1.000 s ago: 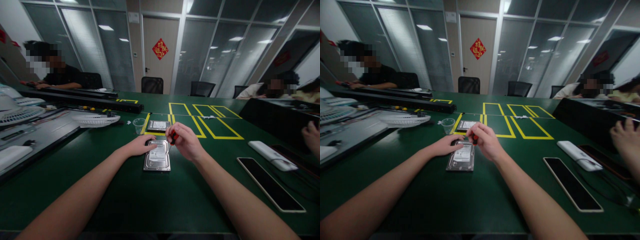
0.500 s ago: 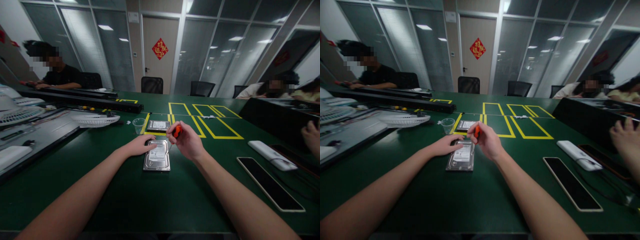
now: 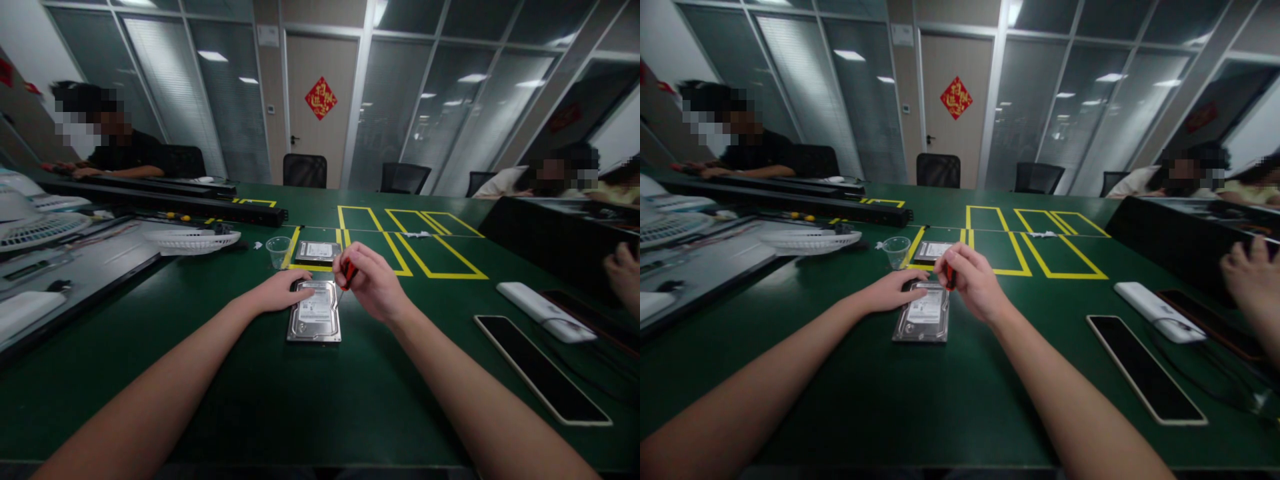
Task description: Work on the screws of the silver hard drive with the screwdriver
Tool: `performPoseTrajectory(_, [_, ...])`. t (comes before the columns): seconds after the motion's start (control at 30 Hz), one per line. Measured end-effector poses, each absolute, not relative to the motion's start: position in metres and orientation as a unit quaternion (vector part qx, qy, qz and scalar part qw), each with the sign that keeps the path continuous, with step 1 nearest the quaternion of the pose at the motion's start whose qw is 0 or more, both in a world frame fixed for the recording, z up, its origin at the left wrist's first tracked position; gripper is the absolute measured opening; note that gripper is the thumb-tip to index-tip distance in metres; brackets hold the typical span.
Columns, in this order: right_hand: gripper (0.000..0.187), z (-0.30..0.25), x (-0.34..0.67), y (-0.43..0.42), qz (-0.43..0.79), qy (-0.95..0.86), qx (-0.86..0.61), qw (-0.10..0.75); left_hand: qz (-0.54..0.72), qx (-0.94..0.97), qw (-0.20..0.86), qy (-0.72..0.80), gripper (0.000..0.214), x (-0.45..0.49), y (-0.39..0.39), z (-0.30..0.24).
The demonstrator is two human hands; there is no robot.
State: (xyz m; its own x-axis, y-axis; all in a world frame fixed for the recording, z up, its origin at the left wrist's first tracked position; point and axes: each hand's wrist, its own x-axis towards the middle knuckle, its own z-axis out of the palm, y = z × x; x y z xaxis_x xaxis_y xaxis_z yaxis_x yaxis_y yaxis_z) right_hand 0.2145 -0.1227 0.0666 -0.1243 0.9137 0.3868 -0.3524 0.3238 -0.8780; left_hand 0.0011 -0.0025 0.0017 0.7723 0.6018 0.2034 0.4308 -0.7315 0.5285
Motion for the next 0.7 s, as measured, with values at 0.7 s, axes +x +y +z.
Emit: performPoseTrajectory(0.7, [0.018, 0.0634, 0.2161, -0.1198, 0.519, -0.551, -0.246, 0.606, 0.185, 0.915, 0.228, 0.277, 0.036, 0.0019, -0.0009, -0.0001])
